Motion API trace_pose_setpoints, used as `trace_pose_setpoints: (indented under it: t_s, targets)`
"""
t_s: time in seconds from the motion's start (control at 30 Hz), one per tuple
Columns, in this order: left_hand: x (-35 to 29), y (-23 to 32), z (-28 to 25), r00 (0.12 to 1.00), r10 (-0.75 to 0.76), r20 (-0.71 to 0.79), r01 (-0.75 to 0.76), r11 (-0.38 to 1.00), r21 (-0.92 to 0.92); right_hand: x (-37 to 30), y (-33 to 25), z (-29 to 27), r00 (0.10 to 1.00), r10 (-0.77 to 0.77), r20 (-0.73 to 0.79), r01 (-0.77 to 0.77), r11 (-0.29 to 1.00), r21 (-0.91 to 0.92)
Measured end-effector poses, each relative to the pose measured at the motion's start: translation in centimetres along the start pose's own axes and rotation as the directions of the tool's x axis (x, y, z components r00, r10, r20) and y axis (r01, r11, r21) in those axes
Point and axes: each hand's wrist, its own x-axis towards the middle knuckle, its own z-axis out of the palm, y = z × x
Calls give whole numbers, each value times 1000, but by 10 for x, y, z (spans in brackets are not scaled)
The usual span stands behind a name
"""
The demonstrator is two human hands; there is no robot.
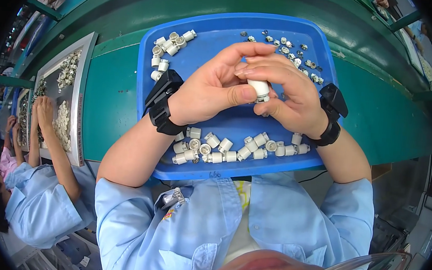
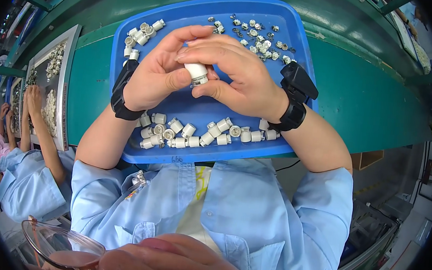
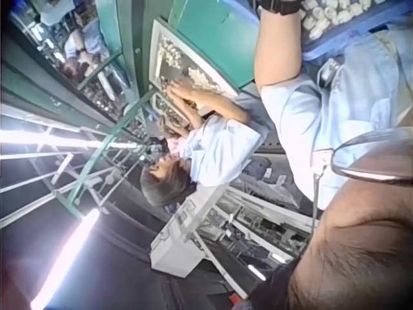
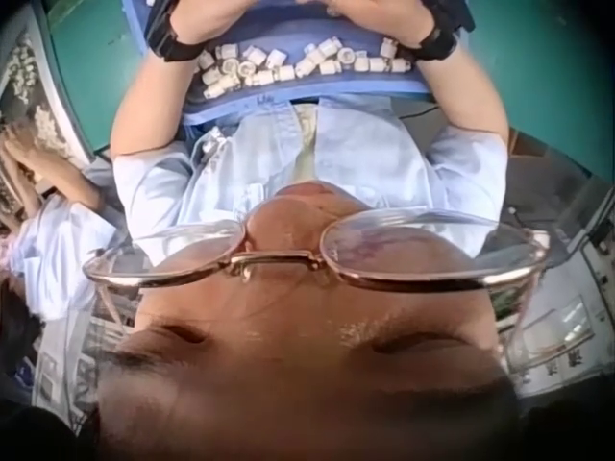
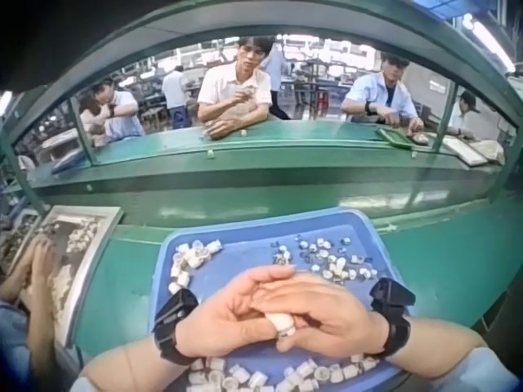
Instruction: Assembling small plastic housings with metal pins at a factory workstation.
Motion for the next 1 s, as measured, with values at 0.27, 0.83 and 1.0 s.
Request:
trace_pose_setpoints:
  t_s: [0.27, 0.83, 1.0]
  targets:
    - [-1, -5, -3, 993, -113, -46, 116, 989, 87, -10, -10, 12, 945, 225, -238, -133, 928, 349]
    - [1, -11, 27, 989, -85, 122, 57, 973, 222, -7, -20, 4, 996, -86, -24, 81, 986, -148]
    - [1, -25, 33, 949, 220, 228, -304, 834, 461, -5, -30, 15, 989, -135, -62, 128, 986, -108]
